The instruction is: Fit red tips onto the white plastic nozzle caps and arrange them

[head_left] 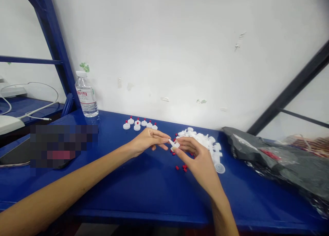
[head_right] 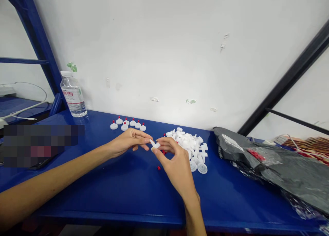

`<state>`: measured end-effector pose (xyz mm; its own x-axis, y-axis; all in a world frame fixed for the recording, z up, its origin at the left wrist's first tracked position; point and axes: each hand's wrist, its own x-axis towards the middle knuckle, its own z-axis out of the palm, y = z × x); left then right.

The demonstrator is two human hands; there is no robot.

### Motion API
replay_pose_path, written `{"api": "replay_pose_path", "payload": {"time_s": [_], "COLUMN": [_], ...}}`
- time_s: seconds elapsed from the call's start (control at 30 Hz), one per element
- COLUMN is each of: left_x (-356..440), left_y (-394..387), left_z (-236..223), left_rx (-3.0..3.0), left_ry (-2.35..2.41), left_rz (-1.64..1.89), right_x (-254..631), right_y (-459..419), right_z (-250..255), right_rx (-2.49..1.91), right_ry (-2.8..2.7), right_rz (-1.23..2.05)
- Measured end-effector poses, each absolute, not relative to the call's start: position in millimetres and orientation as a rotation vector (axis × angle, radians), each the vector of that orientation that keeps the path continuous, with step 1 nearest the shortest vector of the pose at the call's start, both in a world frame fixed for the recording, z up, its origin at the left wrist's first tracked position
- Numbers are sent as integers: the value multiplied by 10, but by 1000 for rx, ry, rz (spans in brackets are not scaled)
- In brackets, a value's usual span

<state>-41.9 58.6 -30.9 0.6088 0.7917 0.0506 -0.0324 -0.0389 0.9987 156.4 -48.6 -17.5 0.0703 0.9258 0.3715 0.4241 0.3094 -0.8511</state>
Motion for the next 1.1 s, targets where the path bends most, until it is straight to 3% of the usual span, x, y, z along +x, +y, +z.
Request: {"api": "replay_pose_path", "payload": {"time_s": [0.4,0.7,1.1], "left_x": [-387,-319,-285], "left_y": [524,372,307], "left_z": [-251,-258,-250], "left_rx": [1699,1591,1591], "left_ry": [689,770,742], "left_rz": [776,860,940], "right_x": [1592,1626,1637], "right_y": [-487,-497,-523], "right_z": [-169,-167,-200], "right_rx": [-1310,-1267,-1320], "right_ry": [-1511,-1464,-1514], "right_rz": [586,681,573]}}
